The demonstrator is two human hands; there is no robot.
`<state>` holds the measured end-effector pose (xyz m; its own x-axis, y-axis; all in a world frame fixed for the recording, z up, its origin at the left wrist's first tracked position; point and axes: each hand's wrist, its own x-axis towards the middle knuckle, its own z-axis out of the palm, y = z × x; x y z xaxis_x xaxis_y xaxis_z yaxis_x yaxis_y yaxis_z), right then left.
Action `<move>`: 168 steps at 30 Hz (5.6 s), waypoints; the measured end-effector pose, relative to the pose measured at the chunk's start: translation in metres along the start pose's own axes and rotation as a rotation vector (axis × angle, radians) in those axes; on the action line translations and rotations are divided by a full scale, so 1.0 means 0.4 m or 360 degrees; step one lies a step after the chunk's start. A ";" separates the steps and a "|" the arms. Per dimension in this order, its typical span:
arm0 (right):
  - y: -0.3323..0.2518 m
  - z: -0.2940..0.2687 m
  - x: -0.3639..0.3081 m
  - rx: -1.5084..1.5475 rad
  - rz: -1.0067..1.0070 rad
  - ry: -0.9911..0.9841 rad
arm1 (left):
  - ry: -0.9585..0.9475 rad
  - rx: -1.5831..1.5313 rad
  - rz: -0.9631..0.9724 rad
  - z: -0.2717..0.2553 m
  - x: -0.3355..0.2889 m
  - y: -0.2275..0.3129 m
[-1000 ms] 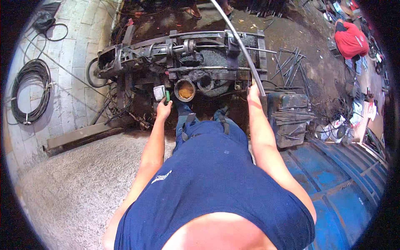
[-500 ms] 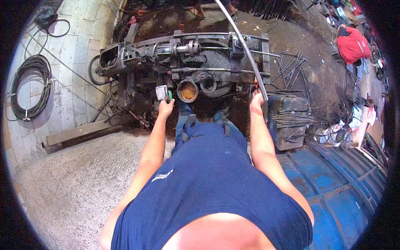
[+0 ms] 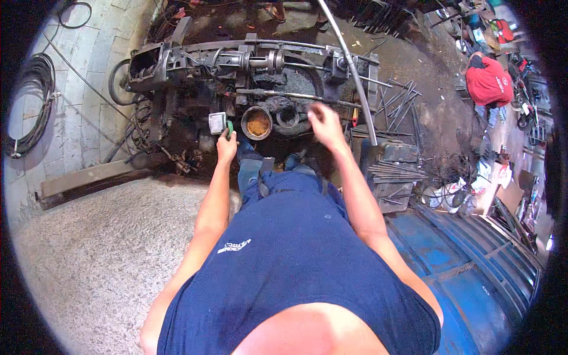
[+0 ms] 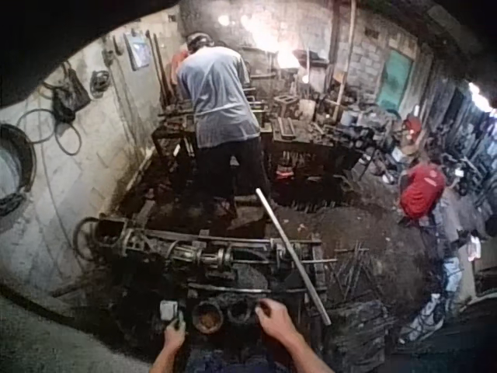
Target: Using a manual pipe bending machine to shape metal rods, including cleaning and lubricating the machine parts with a brush.
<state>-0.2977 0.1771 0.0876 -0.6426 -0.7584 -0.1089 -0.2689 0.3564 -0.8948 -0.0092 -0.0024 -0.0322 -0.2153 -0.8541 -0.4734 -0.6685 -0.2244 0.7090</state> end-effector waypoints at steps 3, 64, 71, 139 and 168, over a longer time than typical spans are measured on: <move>-0.131 -0.076 0.128 -0.0183 -0.0493 0.0323 | 0.0069 -0.0008 -0.0008 0.014 0.008 -0.009; -0.094 -0.141 0.420 -0.0828 0.0117 0.0546 | 0.0181 0.0284 -0.0060 0.007 0.004 0.014; -0.095 -0.141 0.417 -0.0795 0.0111 0.0576 | 0.0165 0.0267 -0.0091 0.006 0.003 0.017; -0.107 -0.133 0.415 -0.0839 0.0027 0.0570 | 0.0161 0.0281 -0.0076 0.003 -0.001 0.021; -0.116 -0.119 0.414 -0.0813 0.0001 0.0575 | 0.0177 0.0309 -0.0098 0.008 -0.003 0.026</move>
<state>-0.4259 0.0612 0.1315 -0.8208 -0.5576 0.1237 -0.5203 0.6405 -0.5649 -0.0181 -0.0023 -0.0257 -0.0972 -0.8904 -0.4447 -0.8046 -0.1927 0.5617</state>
